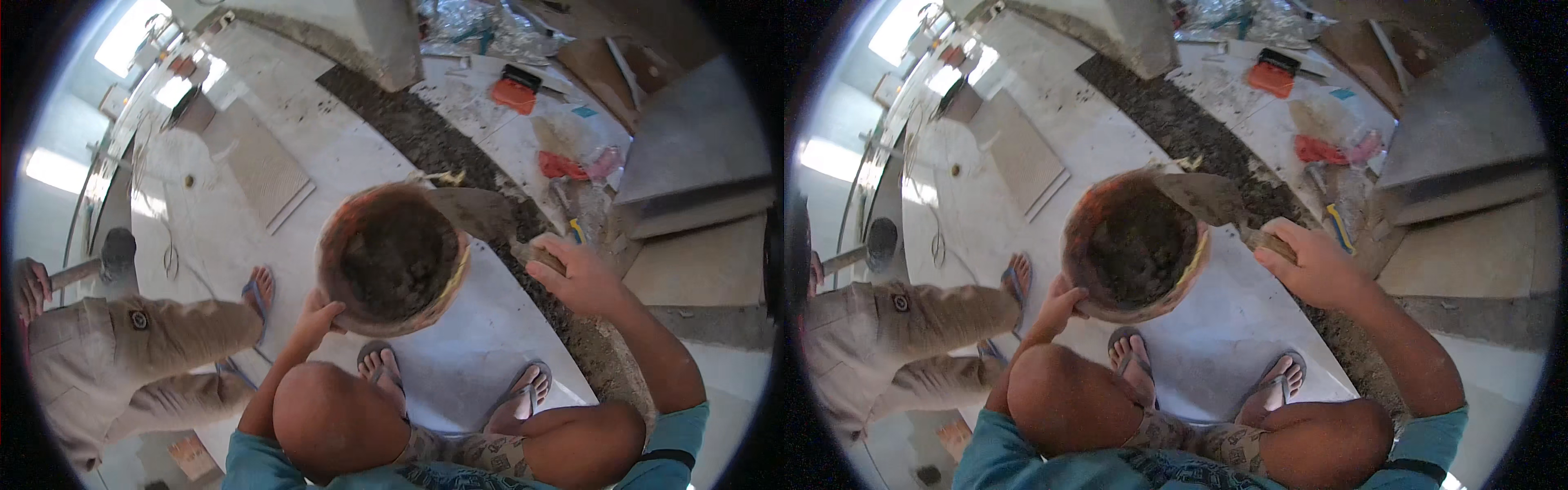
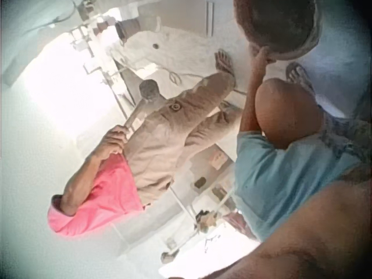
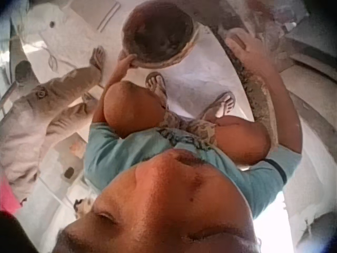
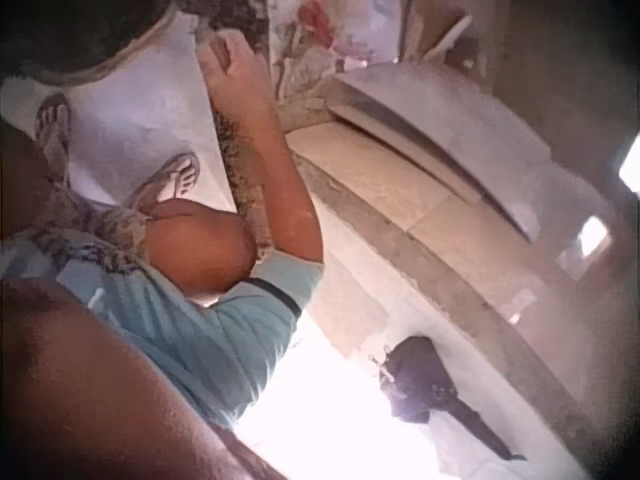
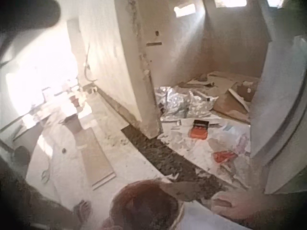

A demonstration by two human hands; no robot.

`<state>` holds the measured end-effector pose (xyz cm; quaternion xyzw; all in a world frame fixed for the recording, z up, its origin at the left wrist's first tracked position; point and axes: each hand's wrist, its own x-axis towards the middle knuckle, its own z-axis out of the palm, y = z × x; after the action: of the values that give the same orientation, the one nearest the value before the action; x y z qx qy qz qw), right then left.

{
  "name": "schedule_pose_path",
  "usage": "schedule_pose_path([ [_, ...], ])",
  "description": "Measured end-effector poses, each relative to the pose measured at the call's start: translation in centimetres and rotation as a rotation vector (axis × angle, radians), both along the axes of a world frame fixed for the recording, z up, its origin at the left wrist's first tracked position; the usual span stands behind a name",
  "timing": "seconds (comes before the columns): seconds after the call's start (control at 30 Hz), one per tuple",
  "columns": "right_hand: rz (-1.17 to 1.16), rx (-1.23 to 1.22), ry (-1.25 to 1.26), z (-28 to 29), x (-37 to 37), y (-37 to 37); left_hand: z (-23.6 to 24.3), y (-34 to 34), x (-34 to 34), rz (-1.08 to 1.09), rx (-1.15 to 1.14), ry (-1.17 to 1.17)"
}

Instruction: Applying mortar to a floor gap and preparing to lay tiles.

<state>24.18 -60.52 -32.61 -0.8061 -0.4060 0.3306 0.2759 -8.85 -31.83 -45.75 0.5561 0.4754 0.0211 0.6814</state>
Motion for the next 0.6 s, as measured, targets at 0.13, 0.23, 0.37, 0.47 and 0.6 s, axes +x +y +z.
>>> schedule_pose_path([
  [0.13,0.279,-0.202,-0.397,0.6,-2.4,5.7,0.7,-1.6,0.0,-0.157,0.028,-0.111],
  [0.23,0.321,-0.294,-0.410,-0.6,-3.6,9.2,1.9,-1.4,-1.2,-0.220,0.074,0.000],
  [0.37,0.401,-0.353,-0.375,-2.9,-5.0,10.1,6.2,-1.6,-0.7,-0.265,0.151,0.057],
  [0.47,0.373,-0.286,-0.270,-5.6,-5.8,9.1,6.2,-1.4,-0.2,-0.263,0.139,0.031],
  [0.6,0.299,-0.117,0.061,-8.3,-7.0,8.7,3.9,-0.4,-0.2,-0.397,0.365,-0.045],
])
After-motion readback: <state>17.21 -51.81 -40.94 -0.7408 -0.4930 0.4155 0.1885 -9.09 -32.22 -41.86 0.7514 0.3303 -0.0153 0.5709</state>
